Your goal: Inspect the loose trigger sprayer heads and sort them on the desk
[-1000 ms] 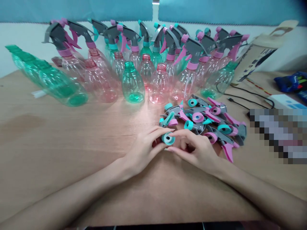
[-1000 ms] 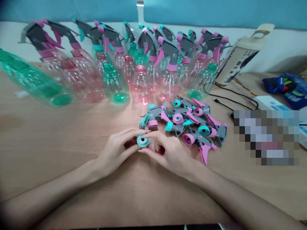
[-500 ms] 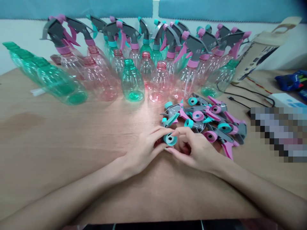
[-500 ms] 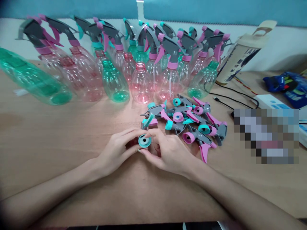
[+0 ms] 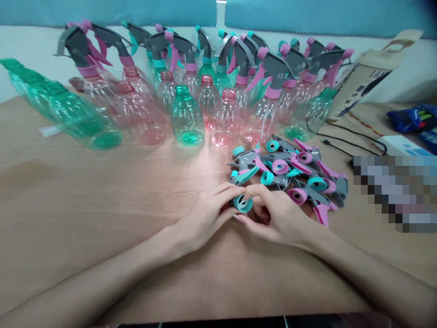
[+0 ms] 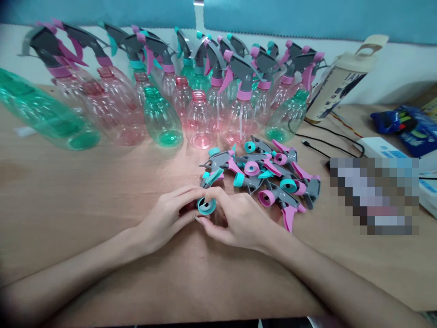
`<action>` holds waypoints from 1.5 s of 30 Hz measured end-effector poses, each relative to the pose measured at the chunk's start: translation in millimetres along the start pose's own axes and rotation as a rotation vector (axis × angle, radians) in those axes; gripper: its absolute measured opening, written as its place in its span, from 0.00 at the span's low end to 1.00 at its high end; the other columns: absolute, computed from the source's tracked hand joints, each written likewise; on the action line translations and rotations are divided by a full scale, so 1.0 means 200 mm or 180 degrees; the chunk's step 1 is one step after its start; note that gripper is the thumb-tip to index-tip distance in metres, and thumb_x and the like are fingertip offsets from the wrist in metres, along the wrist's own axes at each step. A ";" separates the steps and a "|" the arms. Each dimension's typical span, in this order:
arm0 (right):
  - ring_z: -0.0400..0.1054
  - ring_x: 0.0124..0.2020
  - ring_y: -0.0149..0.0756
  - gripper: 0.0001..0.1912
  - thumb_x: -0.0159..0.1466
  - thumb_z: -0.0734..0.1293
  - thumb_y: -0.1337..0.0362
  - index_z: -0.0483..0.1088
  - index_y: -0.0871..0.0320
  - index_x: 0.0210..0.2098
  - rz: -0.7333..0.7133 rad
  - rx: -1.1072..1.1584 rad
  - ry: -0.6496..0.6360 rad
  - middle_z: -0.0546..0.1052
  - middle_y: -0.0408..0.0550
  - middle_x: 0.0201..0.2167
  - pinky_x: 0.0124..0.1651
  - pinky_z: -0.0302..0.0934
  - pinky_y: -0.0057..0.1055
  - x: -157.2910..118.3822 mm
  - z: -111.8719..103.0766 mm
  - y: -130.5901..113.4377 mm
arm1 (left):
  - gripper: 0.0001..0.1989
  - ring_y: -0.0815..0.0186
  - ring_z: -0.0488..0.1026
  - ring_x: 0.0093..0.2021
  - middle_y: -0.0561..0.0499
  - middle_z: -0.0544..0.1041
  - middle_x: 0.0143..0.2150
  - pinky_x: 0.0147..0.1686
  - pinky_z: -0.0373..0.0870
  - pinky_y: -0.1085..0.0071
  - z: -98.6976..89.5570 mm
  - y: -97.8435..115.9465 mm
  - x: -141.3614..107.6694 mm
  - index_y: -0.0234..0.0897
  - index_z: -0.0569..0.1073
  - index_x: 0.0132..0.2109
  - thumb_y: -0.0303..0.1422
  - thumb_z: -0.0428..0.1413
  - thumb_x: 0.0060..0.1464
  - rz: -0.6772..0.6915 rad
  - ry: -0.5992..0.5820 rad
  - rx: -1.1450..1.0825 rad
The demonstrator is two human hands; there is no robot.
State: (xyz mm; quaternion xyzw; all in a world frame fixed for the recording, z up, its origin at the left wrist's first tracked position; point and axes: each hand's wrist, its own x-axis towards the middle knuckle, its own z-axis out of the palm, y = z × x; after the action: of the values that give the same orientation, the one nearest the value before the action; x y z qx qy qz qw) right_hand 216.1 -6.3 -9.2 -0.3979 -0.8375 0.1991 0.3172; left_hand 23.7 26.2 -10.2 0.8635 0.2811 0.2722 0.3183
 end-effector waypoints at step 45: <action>0.66 0.25 0.26 0.07 0.61 0.67 0.61 0.73 0.57 0.29 0.1344 0.1410 0.1094 0.75 0.41 0.24 0.29 0.61 0.24 0.01 -0.08 0.00 | 0.09 0.67 0.72 0.43 0.52 0.75 0.45 0.44 0.68 0.70 -0.02 0.01 0.02 0.39 0.70 0.46 0.27 0.55 0.57 -0.0220 0.0231 0.0026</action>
State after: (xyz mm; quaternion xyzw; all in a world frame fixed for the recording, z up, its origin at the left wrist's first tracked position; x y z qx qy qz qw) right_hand 225.6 -3.5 2.9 -0.5116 -0.6075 0.3674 0.4840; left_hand 23.8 28.4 -4.3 0.8441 0.3233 0.2910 0.3136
